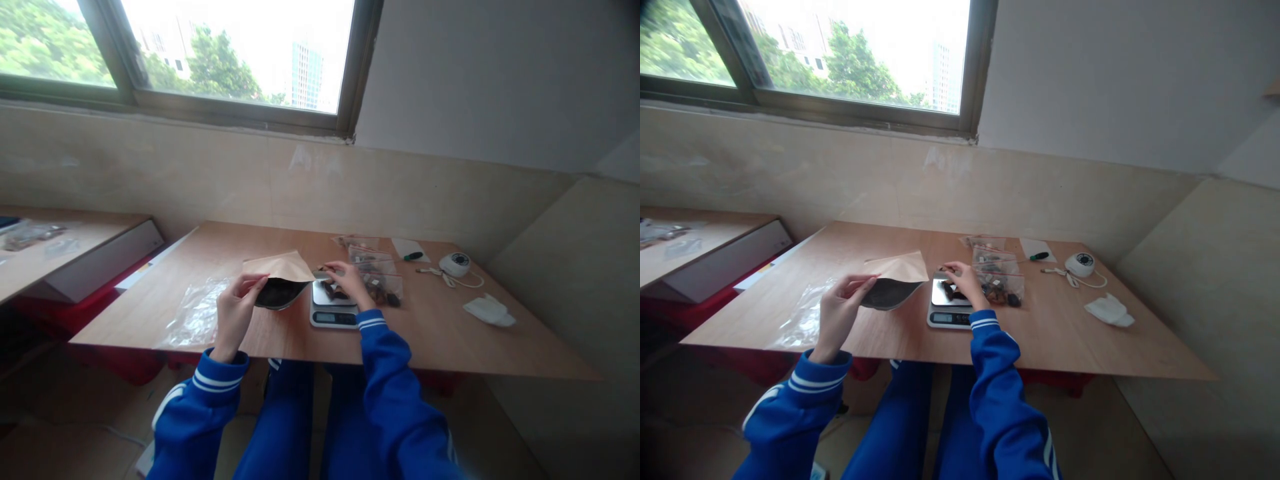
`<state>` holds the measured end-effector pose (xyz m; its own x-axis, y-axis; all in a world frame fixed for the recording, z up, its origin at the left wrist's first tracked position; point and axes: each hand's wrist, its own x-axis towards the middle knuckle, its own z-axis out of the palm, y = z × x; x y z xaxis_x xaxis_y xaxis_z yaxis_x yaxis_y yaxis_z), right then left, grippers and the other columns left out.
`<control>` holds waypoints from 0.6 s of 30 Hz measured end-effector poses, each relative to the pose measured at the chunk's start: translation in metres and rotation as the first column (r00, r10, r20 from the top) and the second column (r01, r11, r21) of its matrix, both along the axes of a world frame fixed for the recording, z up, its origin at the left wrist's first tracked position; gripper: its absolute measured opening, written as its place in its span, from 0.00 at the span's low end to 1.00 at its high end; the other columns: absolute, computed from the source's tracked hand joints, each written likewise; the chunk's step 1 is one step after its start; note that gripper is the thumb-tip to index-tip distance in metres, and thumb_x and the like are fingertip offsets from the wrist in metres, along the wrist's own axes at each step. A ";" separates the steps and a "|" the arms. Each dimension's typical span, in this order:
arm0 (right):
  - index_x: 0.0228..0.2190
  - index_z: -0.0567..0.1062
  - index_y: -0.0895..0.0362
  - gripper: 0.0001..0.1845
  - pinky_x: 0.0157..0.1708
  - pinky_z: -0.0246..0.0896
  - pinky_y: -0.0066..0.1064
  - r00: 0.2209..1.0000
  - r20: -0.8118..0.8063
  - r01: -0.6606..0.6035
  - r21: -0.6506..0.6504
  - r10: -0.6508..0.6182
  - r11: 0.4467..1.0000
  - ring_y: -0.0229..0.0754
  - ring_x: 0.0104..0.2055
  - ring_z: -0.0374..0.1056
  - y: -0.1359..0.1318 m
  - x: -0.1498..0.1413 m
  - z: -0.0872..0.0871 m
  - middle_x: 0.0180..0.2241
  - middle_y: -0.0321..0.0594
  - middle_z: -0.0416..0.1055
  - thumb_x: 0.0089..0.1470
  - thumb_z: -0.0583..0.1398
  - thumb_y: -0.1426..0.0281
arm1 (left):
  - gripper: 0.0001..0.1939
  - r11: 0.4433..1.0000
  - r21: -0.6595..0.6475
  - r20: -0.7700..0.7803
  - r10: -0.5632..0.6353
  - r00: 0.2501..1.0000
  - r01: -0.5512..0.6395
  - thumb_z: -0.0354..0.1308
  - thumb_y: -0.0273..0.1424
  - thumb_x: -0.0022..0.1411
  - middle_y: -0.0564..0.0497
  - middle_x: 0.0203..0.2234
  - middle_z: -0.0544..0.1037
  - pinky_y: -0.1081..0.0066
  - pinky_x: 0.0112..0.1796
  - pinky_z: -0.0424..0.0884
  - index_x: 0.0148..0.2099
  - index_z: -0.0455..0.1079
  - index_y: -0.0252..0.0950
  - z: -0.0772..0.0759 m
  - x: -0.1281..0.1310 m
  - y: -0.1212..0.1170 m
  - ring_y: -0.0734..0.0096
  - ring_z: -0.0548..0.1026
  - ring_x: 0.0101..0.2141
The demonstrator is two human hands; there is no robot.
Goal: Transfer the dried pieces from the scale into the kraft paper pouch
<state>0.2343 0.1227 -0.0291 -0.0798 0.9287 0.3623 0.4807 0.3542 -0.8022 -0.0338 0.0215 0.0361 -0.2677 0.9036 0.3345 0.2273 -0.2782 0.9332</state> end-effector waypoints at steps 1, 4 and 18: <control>0.42 0.76 0.58 0.15 0.49 0.65 0.35 0.999 -0.022 0.035 0.009 -0.034 0.999 0.45 0.48 0.72 0.002 0.002 -0.001 0.44 0.46 0.76 0.53 0.60 0.67 | 0.12 1.000 -0.001 -0.001 -0.003 1.000 0.003 0.62 0.40 0.54 0.50 0.32 0.82 0.71 0.35 0.73 0.37 0.76 0.37 0.000 0.000 0.000 0.66 0.79 0.34; 0.45 0.75 0.61 0.18 0.49 0.66 0.35 0.993 -0.043 0.106 -0.002 -0.106 0.994 0.45 0.48 0.72 0.008 0.010 -0.005 0.46 0.51 0.75 0.56 0.57 0.66 | 0.12 1.000 0.001 0.009 -0.023 1.000 0.023 0.62 0.40 0.54 0.49 0.32 0.82 0.70 0.36 0.73 0.37 0.75 0.37 -0.002 0.001 0.001 0.65 0.79 0.35; 0.37 0.79 0.59 0.12 0.55 0.58 0.41 0.948 0.309 0.090 -0.039 -0.074 0.995 0.48 0.51 0.69 0.020 0.020 -0.003 0.45 0.48 0.75 0.55 0.56 0.72 | 0.13 1.000 0.007 -0.020 -0.004 1.000 0.004 0.62 0.41 0.54 0.49 0.32 0.82 0.69 0.36 0.74 0.37 0.76 0.37 -0.002 0.002 -0.001 0.65 0.79 0.35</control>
<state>0.2544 0.1423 -0.0320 -0.1022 0.9535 0.2835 0.7321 0.2650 -0.6275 -0.0313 0.0209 0.0341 -0.2572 0.9024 0.3457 0.2446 -0.2853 0.9267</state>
